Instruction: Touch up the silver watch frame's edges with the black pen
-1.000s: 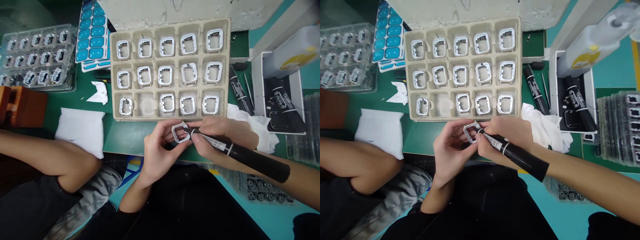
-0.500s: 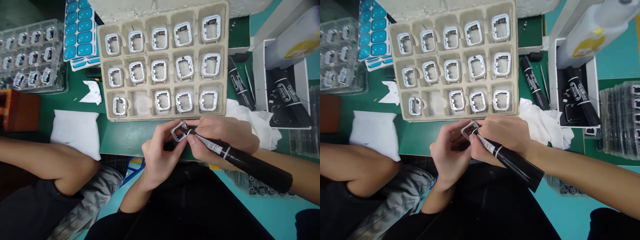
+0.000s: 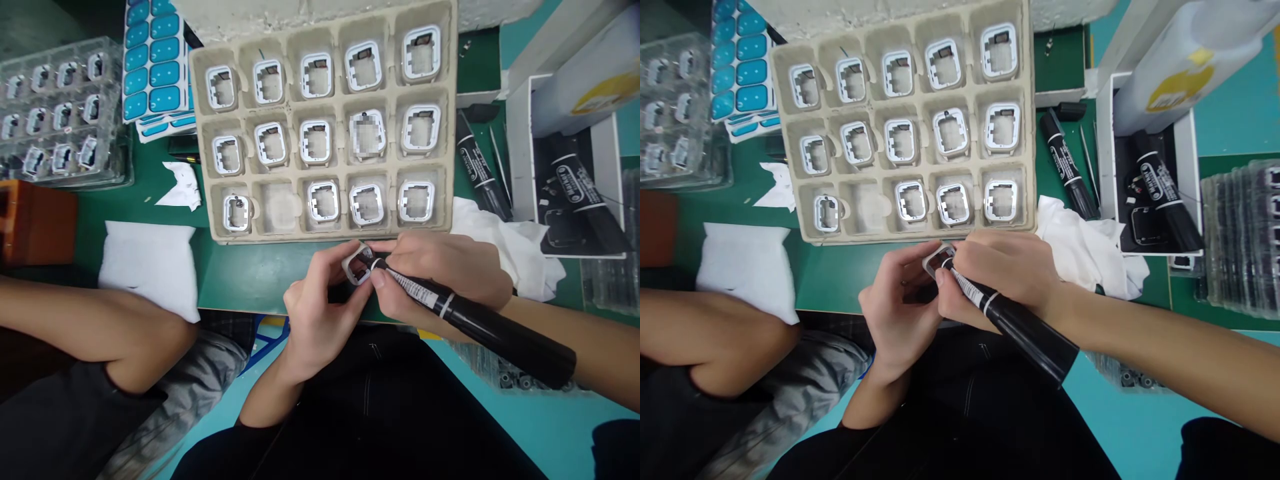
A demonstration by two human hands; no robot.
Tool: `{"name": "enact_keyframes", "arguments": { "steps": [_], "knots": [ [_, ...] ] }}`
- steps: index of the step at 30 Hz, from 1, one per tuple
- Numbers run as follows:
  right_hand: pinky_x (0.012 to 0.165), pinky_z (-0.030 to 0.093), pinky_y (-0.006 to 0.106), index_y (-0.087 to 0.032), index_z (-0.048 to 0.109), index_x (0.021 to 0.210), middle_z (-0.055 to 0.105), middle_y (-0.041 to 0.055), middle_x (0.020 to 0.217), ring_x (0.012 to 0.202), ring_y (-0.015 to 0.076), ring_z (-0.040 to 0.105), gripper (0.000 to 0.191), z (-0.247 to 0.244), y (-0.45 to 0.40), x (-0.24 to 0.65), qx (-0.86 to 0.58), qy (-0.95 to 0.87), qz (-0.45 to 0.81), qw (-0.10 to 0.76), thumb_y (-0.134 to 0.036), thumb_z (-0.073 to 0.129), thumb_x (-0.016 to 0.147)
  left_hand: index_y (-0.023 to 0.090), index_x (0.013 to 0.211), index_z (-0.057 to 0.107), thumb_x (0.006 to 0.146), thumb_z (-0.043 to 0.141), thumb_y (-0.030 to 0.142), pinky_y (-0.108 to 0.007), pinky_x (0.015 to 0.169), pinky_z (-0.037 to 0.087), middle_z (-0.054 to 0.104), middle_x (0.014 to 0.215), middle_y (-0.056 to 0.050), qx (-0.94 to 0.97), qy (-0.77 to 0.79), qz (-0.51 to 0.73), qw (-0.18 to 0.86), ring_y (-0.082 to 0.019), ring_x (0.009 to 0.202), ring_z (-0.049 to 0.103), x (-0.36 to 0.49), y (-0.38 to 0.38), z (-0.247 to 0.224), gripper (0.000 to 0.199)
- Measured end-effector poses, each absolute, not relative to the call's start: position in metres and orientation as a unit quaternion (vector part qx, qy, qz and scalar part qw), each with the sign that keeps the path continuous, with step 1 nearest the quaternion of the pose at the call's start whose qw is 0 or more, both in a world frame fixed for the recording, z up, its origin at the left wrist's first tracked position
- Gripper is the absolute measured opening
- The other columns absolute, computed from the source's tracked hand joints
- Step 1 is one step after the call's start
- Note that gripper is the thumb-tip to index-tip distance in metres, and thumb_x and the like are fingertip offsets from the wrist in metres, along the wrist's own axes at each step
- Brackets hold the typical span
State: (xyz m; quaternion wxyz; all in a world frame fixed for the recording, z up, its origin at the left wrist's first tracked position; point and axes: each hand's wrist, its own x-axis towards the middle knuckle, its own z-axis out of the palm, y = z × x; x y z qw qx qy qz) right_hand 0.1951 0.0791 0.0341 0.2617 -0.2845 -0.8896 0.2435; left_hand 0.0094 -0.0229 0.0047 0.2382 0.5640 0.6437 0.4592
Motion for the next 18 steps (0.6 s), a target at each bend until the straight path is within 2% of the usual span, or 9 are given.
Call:
{"name": "enact_keyframes", "arguments": {
  "steps": [5,10,14,18],
  "knots": [
    [0.065,0.061,0.025,-0.027,0.064,0.074,0.078,-0.0035,0.077,0.074,0.0140,0.078,0.027,0.035,0.074,0.185,-0.279,-0.885,0.197,0.318,-0.020,0.065,0.100,0.027,0.138,0.071,0.095,0.088,0.026,-0.023,0.083,0.070,0.087,0.113,-0.001,0.568,0.649,0.458,0.216,-0.017,0.093,0.086,0.012,-0.023,0.004,0.046],
    [0.060,0.058,0.025,-0.026,0.059,0.068,0.076,-0.0036,0.075,0.070,0.0127,0.076,0.032,0.032,0.074,0.180,-0.254,-0.869,0.187,0.381,-0.015,0.068,0.096,0.025,0.134,0.072,0.093,0.089,0.025,-0.022,0.078,0.069,0.087,0.108,-0.001,0.562,0.652,0.457,0.225,-0.016,0.088,0.085,0.012,-0.023,0.006,0.044],
    [0.061,0.058,0.026,-0.027,0.060,0.068,0.073,-0.0051,0.070,0.068,0.0133,0.074,0.032,0.034,0.074,0.180,-0.269,-0.874,0.196,0.354,-0.016,0.064,0.097,0.026,0.132,0.073,0.092,0.090,0.023,-0.023,0.078,0.069,0.087,0.109,-0.001,0.556,0.650,0.457,0.244,-0.015,0.087,0.084,0.011,-0.022,0.008,0.044],
    [0.062,0.059,0.028,-0.026,0.066,0.071,0.076,-0.0026,0.071,0.068,0.0149,0.076,0.031,0.037,0.075,0.181,-0.276,-0.888,0.201,0.309,-0.017,0.060,0.100,0.025,0.129,0.074,0.091,0.090,0.022,-0.020,0.075,0.067,0.086,0.103,0.000,0.558,0.644,0.461,0.247,-0.013,0.082,0.081,0.010,-0.020,0.008,0.042]
  ]
}}
